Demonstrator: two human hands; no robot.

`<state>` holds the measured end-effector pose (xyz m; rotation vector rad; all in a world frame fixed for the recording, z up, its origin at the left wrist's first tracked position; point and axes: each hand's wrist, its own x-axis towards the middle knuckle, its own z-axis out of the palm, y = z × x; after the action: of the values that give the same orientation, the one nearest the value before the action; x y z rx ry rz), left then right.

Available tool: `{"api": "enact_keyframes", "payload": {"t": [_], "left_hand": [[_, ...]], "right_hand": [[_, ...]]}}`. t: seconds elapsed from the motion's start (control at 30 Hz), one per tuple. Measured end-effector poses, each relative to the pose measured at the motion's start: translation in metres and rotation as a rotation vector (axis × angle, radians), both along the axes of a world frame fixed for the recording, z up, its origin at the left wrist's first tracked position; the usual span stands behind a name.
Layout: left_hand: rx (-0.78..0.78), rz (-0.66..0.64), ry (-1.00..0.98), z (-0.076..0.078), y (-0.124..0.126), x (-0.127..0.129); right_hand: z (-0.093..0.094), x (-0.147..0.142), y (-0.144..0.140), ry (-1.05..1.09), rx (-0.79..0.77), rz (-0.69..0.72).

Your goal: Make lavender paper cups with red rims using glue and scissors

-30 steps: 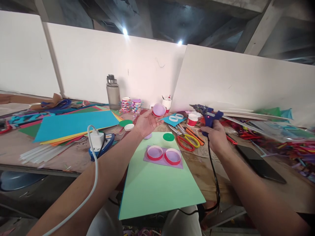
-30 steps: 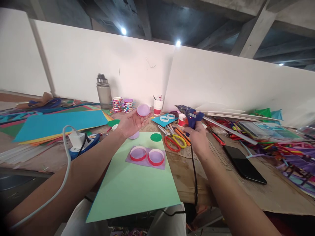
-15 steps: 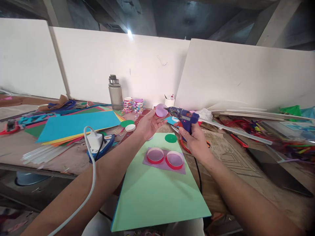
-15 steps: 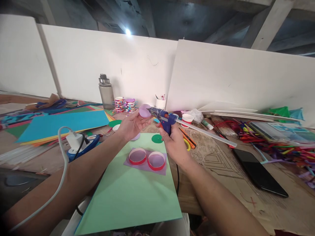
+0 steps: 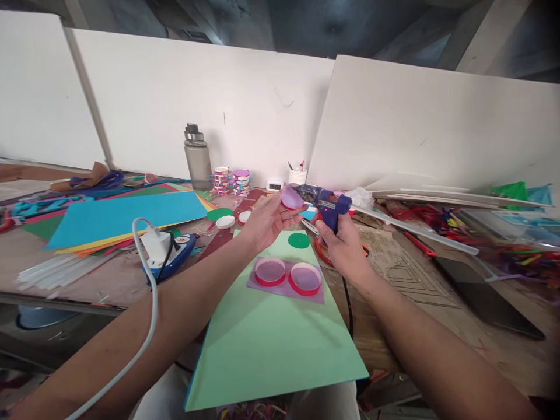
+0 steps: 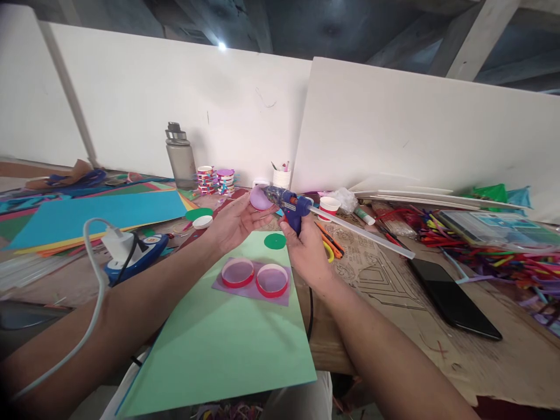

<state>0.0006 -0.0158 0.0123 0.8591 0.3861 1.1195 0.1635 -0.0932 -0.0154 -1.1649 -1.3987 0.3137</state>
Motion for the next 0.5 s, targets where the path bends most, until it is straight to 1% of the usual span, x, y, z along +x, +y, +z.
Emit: {"api": "enact_keyframes", "payload": {"t": [0.27,0.5], "left_hand": [[0.073,-0.016,0.001,-0.0028,-0.0023,0.0010],[0.073,-0.046,0.008,-0.0052,-0.0028,0.0023]], "right_hand": [[-0.0012,0.0018,0.0014,-0.028,0.015,-0.004],[0.0000,0.0014,0.0005,-0.039,0.014,-0.007]]}}
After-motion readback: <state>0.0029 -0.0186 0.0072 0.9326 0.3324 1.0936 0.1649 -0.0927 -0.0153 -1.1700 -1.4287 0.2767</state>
